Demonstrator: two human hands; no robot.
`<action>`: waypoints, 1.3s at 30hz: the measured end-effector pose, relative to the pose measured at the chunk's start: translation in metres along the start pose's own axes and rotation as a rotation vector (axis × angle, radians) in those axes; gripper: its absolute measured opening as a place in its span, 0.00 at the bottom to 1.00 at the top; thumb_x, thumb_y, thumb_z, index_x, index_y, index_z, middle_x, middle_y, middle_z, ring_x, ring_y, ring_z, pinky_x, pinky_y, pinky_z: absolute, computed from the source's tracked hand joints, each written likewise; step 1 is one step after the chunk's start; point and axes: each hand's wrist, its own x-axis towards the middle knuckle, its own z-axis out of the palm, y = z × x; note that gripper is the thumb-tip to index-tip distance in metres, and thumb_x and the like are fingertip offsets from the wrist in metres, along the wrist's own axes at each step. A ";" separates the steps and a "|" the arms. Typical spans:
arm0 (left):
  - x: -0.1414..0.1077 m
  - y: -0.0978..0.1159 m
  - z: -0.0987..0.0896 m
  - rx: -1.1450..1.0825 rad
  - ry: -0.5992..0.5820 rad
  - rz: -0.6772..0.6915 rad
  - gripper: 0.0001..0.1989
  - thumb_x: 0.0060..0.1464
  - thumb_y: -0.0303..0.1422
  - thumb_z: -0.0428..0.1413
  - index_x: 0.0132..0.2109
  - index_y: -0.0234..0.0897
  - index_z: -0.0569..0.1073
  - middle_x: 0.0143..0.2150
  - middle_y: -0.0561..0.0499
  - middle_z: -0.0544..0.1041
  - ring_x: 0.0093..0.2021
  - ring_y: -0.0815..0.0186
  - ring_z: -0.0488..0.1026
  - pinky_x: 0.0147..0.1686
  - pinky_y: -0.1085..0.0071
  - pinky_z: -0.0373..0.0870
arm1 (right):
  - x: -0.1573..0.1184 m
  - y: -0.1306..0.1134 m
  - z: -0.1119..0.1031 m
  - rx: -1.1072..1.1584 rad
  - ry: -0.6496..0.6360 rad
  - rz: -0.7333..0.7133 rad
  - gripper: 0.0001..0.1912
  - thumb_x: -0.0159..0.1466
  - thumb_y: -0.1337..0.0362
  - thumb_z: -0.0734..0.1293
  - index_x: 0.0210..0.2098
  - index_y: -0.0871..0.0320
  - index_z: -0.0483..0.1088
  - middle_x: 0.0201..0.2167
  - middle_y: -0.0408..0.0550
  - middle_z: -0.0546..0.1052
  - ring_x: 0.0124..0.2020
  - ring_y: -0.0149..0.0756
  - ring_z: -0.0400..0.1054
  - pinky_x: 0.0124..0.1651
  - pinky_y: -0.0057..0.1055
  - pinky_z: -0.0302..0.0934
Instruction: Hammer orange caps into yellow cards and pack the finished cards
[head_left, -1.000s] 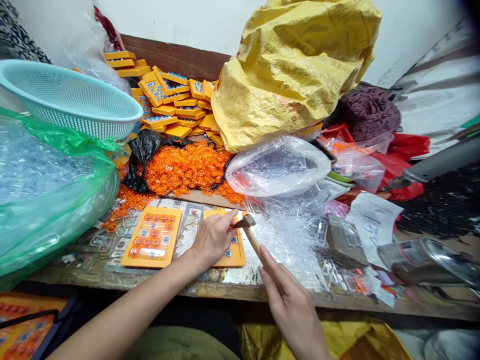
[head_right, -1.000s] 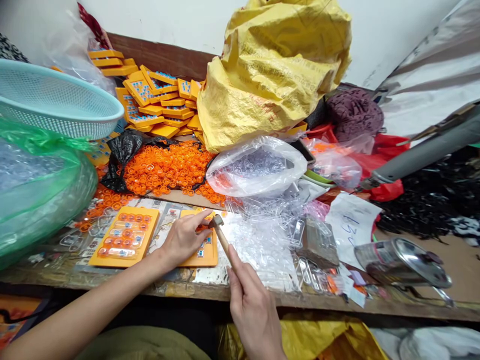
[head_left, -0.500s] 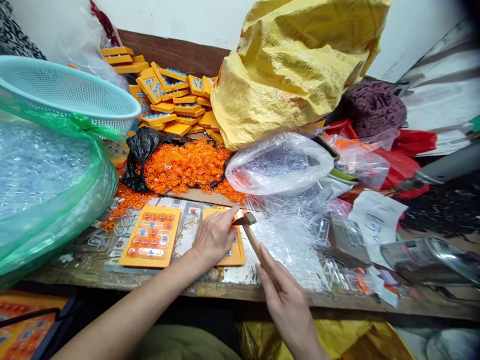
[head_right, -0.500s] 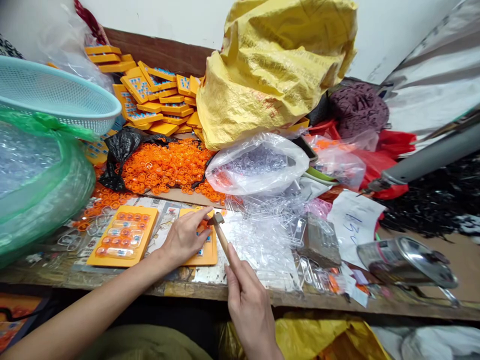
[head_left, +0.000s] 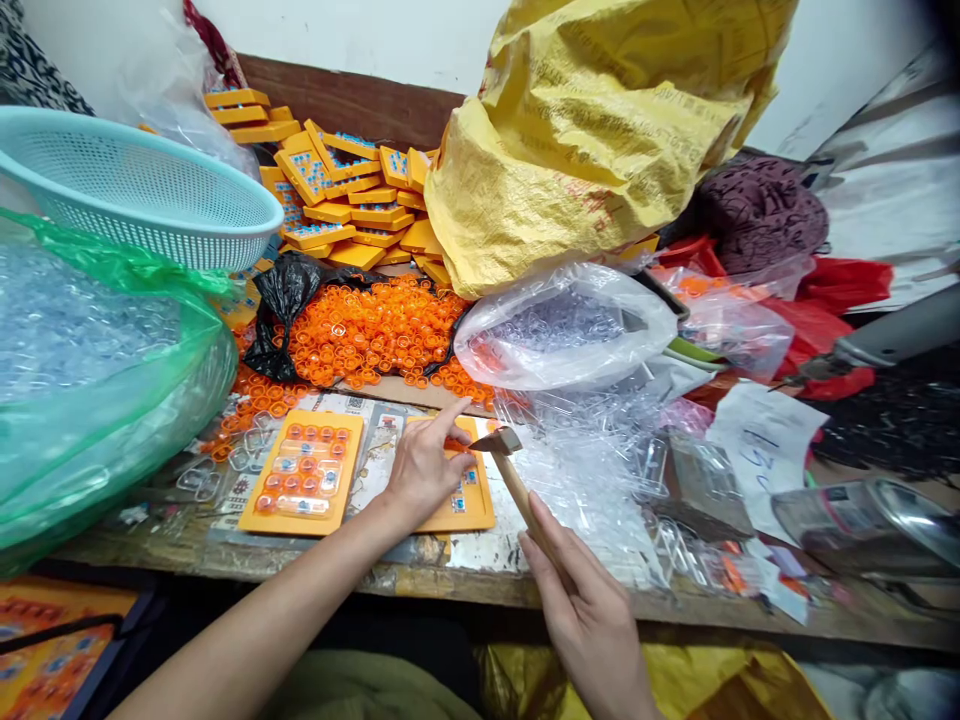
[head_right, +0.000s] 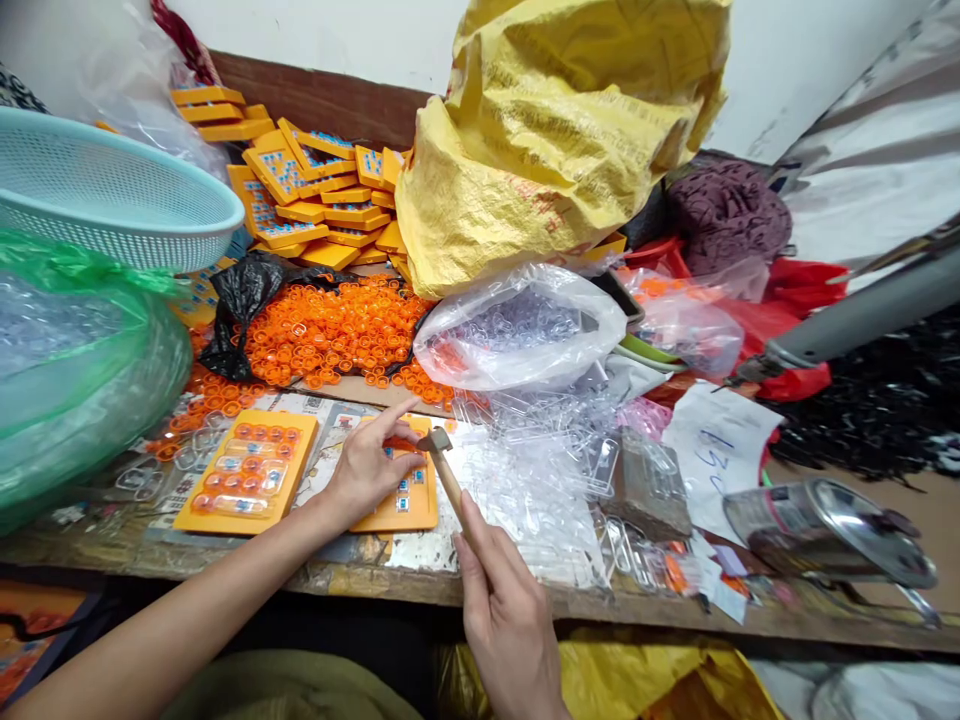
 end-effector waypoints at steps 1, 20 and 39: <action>0.000 -0.001 0.001 -0.010 0.001 0.006 0.35 0.43 0.22 0.63 0.59 0.41 0.65 0.34 0.55 0.80 0.39 0.63 0.75 0.48 0.61 0.69 | 0.000 0.000 0.000 0.015 0.024 0.002 0.21 0.65 0.67 0.63 0.57 0.54 0.66 0.51 0.49 0.76 0.49 0.38 0.72 0.46 0.26 0.68; -0.002 -0.001 -0.005 -0.057 -0.040 -0.058 0.38 0.40 0.25 0.65 0.60 0.40 0.64 0.34 0.55 0.78 0.36 0.66 0.75 0.44 0.67 0.72 | 0.001 0.001 0.001 0.091 -0.067 0.251 0.20 0.62 0.57 0.64 0.53 0.52 0.71 0.49 0.49 0.77 0.46 0.42 0.74 0.42 0.31 0.70; 0.079 -0.036 -0.039 0.464 -0.163 0.025 0.13 0.50 0.24 0.51 0.36 0.36 0.79 0.34 0.47 0.79 0.38 0.61 0.74 0.40 0.69 0.69 | 0.022 -0.006 0.043 0.550 -0.025 0.518 0.45 0.51 0.61 0.72 0.65 0.57 0.53 0.38 0.49 0.79 0.38 0.41 0.75 0.45 0.39 0.68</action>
